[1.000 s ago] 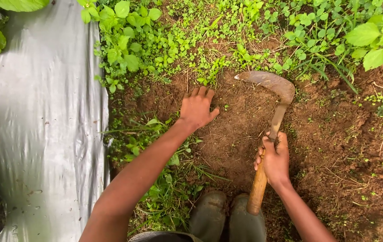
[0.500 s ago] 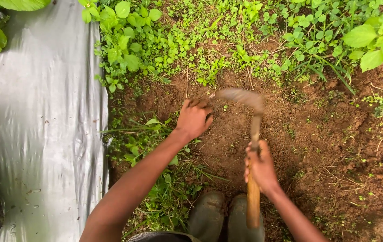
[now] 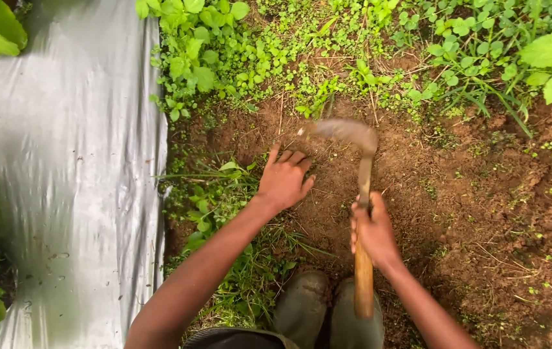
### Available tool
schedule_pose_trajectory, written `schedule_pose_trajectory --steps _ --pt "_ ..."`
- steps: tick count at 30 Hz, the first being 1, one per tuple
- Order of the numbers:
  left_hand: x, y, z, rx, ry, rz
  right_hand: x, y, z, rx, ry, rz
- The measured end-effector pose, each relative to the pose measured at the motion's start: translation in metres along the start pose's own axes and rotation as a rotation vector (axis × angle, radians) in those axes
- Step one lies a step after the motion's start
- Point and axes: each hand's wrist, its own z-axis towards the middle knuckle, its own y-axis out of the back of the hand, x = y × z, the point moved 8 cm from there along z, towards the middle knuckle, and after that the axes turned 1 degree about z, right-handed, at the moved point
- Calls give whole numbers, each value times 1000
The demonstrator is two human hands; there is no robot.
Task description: The person uses a hoe to loosen the soil and remove weeds from a garden bed. They repeatedly strike the ground near the edge of a plastic sheet and pull out the uprooted weeds by hand, clearing the area around the plants.
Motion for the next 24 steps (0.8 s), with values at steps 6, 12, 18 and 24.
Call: schedule_pose_trajectory --steps 6,12,18,24 --pt "3 -8 -7 -5 -29 41 -9 0 -23 -48 -51 58" --pt "-12 -15 0 -69 -92 80 -11 -4 -25 -22 -94 -8" --pt "-11 -8 -10 33 -214 124 -24 -48 -37 204 -191 3" --pt "6 -36 -32 148 -255 231 -22 -65 -51 269 -219 62"
